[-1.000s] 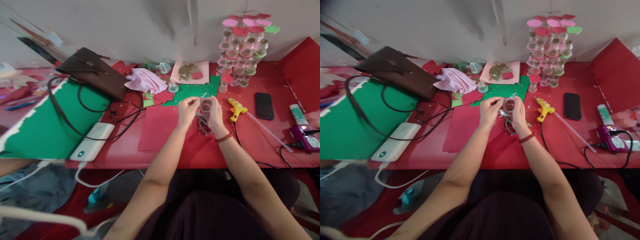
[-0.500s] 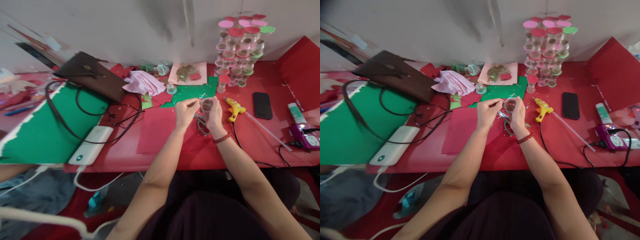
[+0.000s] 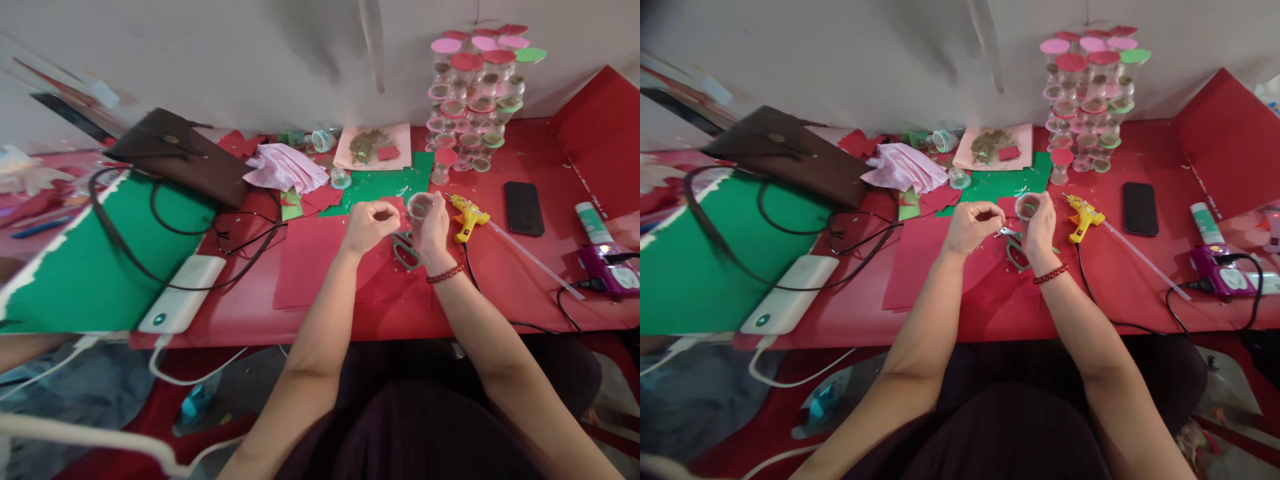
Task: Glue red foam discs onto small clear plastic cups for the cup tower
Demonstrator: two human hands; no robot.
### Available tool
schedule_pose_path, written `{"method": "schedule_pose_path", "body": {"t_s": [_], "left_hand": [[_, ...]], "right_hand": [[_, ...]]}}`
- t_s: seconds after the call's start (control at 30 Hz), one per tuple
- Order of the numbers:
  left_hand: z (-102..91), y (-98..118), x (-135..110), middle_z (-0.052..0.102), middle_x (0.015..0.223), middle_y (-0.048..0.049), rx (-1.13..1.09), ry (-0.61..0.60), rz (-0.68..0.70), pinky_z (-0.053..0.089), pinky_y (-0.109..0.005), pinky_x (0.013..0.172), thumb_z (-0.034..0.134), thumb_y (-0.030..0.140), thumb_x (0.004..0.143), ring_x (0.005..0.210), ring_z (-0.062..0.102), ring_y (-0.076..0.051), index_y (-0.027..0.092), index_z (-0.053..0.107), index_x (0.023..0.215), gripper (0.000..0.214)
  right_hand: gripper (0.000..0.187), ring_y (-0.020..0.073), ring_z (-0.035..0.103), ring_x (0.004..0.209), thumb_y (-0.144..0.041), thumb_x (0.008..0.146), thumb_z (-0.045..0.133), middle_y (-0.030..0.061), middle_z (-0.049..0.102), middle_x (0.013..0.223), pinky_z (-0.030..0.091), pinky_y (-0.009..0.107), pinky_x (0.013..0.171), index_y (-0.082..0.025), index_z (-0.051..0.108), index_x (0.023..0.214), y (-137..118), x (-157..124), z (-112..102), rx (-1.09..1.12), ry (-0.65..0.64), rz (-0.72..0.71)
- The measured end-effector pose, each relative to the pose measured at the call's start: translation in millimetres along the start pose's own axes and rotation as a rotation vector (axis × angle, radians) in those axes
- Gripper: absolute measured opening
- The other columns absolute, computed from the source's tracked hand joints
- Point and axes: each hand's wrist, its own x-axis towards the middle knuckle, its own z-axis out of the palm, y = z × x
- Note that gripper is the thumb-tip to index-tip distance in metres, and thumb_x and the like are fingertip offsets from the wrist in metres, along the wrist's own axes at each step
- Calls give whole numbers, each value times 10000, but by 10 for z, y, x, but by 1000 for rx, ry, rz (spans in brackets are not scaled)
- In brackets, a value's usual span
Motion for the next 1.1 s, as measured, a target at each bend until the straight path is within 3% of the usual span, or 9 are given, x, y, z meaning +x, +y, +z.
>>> {"method": "schedule_pose_path", "body": {"t_s": [0.07,0.2,0.5,0.57,0.7,0.83,1.1], "left_hand": [[-58,-46,30,589,573,20,-10,-22,-10,408,-259,546,587,212,709,552,515,-127,209,612,602,110],[-47,-174,106,580,623,13,126,132,-49,415,-262,593,513,199,815,612,544,-142,223,547,673,148],[36,-281,114,635,602,13,313,305,18,441,-265,620,675,214,856,579,560,-130,208,572,647,232],[37,-264,113,740,735,-20,201,294,7,504,-265,684,629,136,844,675,652,-139,196,685,744,130],[57,-171,85,820,984,-61,-29,160,-29,590,-295,801,619,114,834,861,752,-172,194,805,947,232],[79,-75,36,828,941,-74,-16,140,-15,603,-310,773,755,265,828,840,774,-207,203,831,915,131],[149,-31,-23,804,748,-83,266,226,26,526,-297,632,745,354,862,681,748,-208,199,826,764,200]], "right_hand": [[510,150,602,626,-706,946,408,30,668,787,466,290,535,-250,578,793,3,35,-27,-5,12,-7],[510,143,592,627,-700,954,408,19,669,789,444,288,542,-252,584,787,-15,1,-3,-43,-35,0],[494,160,591,696,-691,959,412,11,654,792,505,307,646,-260,569,778,-88,-138,62,-159,-73,-94],[489,169,607,734,-690,959,411,12,654,805,529,327,700,-261,566,782,-82,-131,57,-186,-76,-109],[481,170,599,720,-691,961,401,11,642,803,521,333,694,-267,557,798,-80,-138,61,-217,-107,-131],[458,151,543,651,-693,946,451,-5,590,760,482,313,644,-270,539,796,-81,-189,77,-223,-147,-163],[441,159,521,747,-646,986,438,-2,562,785,460,325,755,-266,513,774,-78,-300,79,-406,-183,-370]]}}
